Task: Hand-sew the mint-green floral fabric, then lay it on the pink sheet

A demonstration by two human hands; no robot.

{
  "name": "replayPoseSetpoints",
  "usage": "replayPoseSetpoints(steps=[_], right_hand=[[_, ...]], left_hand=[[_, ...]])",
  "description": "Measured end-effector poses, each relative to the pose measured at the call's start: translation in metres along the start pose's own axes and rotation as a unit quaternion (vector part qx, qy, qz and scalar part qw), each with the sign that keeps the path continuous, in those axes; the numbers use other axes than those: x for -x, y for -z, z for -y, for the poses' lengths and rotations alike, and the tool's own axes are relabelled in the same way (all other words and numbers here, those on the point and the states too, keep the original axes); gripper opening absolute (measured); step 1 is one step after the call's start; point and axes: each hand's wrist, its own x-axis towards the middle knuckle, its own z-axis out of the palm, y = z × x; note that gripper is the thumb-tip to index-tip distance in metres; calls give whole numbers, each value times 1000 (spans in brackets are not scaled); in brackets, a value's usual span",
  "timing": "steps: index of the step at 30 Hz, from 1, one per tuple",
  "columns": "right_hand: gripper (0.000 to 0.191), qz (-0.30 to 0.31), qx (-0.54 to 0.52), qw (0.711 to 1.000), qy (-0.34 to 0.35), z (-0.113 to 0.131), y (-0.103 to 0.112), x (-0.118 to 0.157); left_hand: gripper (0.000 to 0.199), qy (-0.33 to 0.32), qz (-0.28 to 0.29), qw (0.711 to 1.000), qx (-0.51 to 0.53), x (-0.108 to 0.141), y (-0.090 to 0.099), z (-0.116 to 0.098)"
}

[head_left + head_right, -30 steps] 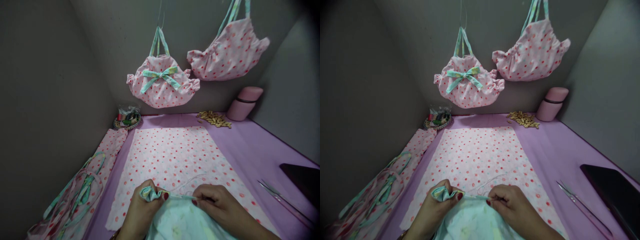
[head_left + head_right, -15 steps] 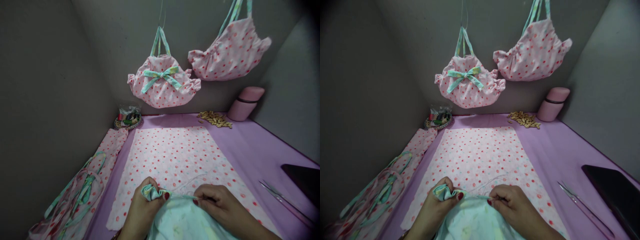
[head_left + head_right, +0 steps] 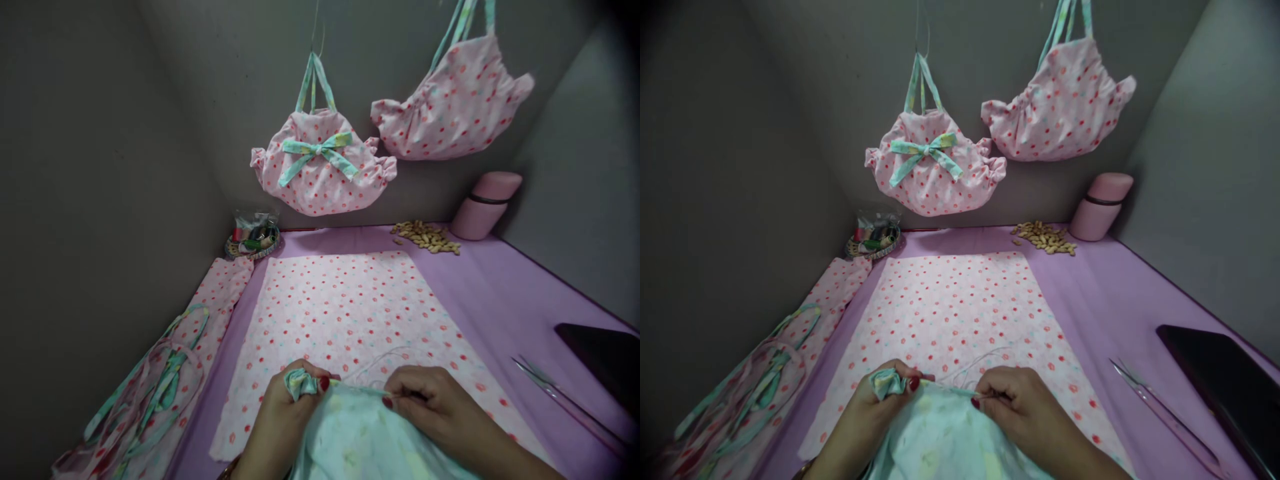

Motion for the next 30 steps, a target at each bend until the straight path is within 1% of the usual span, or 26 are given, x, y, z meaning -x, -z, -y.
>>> replayPoseSetpoints(steps=[4,11,14,16,21,23,26,30], right_hand=[[26,6,-21,1000,-2,-1,1,-1],[28,20,-24,1000,-2,-1,0,0],[26,23,-12,1000,-2,0,-1,-1],[25,19,4,1000,-3,1,-1,-2],[19,18,39,999,8,2,-2,-1],[19,17,48,999,13,2,-2,0],[19,12,54,998,15,1,-2,1],[19,13,56,998,14,1,-2,-1]], left_hand=[[13,17,12,999,45,2,-1,1],[22,82,-1,989,124,5,-4,-5],[25,99,-16,986,133,5,-5,-8],[24,99,-15,987,122,5,-6,-8],[22,72,12,995,74,4,-6,-4],[22,71,16,995,60,3,-7,-4],[21,70,2,996,56,3,-8,-2],[32,45,-15,998,41,0,-10,3]])
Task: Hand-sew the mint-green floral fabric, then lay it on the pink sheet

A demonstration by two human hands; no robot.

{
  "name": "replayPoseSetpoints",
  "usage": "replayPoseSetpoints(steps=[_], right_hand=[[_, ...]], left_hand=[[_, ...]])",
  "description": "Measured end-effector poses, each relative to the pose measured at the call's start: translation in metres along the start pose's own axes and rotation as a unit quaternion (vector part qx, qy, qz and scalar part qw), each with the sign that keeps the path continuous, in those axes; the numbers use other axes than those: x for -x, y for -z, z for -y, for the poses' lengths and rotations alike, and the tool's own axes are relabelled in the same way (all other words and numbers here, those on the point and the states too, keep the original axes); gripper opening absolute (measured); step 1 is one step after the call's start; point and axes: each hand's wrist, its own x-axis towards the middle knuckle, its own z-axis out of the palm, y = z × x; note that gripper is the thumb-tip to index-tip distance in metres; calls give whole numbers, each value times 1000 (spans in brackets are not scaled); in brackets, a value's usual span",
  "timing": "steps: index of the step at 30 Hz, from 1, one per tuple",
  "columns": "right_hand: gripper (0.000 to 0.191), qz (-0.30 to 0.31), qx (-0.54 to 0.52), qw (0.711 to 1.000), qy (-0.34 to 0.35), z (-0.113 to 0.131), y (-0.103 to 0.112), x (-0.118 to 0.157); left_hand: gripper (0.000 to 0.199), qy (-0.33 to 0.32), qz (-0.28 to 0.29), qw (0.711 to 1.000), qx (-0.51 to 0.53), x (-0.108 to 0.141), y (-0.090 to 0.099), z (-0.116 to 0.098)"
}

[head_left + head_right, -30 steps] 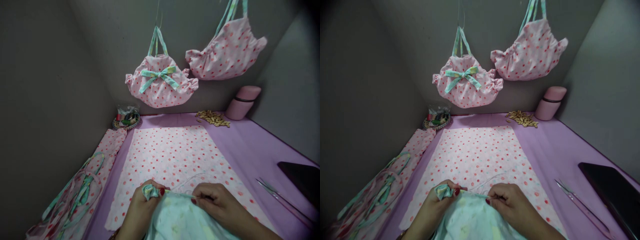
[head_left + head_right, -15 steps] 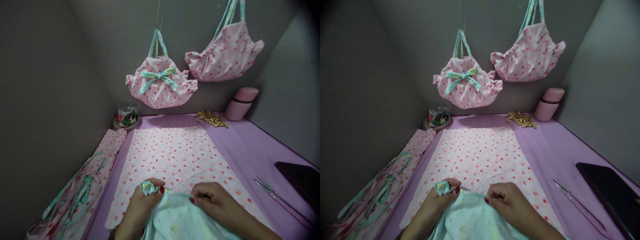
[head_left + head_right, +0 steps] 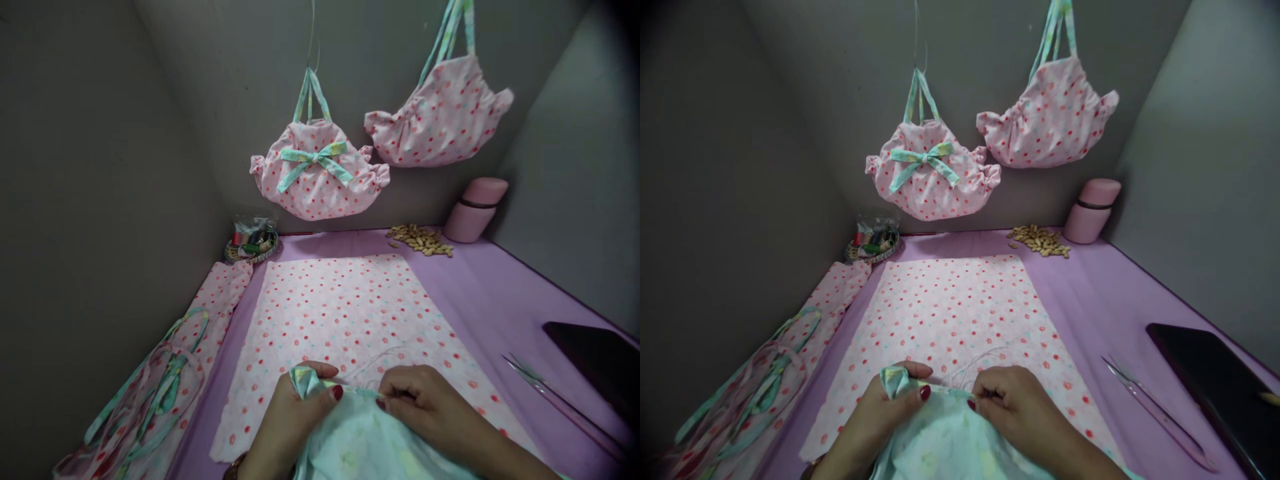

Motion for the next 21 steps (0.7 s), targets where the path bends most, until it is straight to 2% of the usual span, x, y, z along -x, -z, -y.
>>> replayPoseSetpoints(steps=[7,13,17,21], right_hand=[[19,3,-66,998,-3,2,2,0],[22,-13,-188,981,-54,-6,0,1],[25,-113,-285,946,-102,-4,1,-5],[28,-197,-325,916,-127,16,1,-16]], left_hand=[[18,-35,-18,999,-32,0,-1,-4],[20,-13,-10,1000,6,-2,2,-4],[21,-25,-22,999,-3,-4,3,1],[18,-42,-11,999,-27,-4,3,2]])
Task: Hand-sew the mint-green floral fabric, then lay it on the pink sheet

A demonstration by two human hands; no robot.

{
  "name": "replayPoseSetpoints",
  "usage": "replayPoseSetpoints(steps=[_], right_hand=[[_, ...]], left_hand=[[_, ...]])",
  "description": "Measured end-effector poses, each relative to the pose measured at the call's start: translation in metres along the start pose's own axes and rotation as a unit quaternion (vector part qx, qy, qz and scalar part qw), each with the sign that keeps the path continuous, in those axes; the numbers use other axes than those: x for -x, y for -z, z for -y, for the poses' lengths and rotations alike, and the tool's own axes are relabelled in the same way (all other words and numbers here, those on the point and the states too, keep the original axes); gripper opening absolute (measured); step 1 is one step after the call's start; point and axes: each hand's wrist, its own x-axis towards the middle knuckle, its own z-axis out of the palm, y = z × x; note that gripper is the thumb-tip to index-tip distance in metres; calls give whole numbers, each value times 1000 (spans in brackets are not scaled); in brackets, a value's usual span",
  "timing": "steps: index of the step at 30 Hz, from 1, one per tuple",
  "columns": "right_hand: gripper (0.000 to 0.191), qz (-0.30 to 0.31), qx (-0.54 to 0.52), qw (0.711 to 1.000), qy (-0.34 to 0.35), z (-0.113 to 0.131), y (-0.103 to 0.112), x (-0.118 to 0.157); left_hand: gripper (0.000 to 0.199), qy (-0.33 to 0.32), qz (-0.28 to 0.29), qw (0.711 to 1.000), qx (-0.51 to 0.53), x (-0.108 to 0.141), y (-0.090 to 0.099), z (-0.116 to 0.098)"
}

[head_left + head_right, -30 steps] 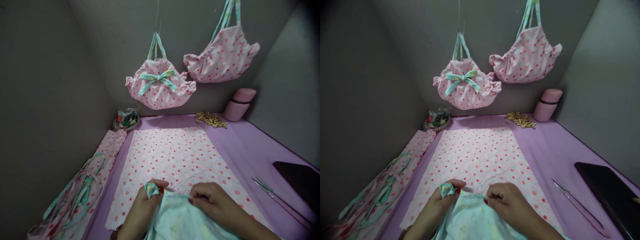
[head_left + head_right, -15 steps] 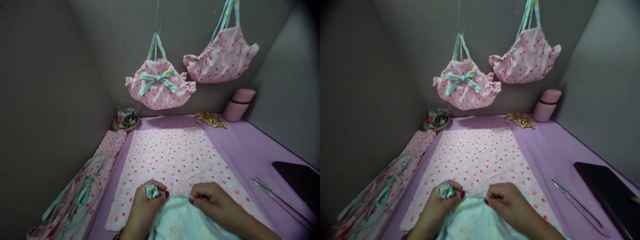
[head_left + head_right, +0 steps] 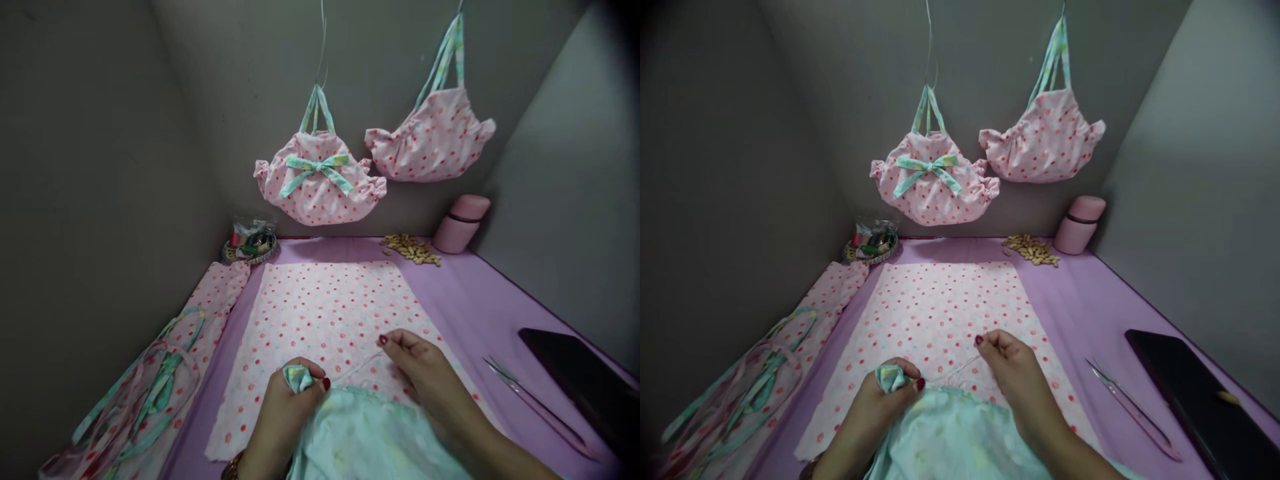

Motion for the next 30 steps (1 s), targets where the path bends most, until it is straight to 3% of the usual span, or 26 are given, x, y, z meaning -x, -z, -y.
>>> replayPoseSetpoints(steps=[3,6,14,20,26,30], right_hand=[[23,6,-21,1000,12,7,-18,1],[18,57,-3,998,27,0,-30,1],[17,196,78,977,35,-15,-23,-3],[23,159,106,978,79,-18,-24,-5],[17,104,121,979,124,-12,-19,6],[24,200,174,952,152,-9,-21,16]], left_hand=[[15,-11,13,1000,-6,0,0,0],[15,-11,6,1000,7,0,1,-1],[15,-1,6,1000,18,0,5,-3],[16,16,6,999,31,1,3,-3],[18,19,-2,999,36,-1,4,-1],[15,25,9,999,23,-2,6,-2]])
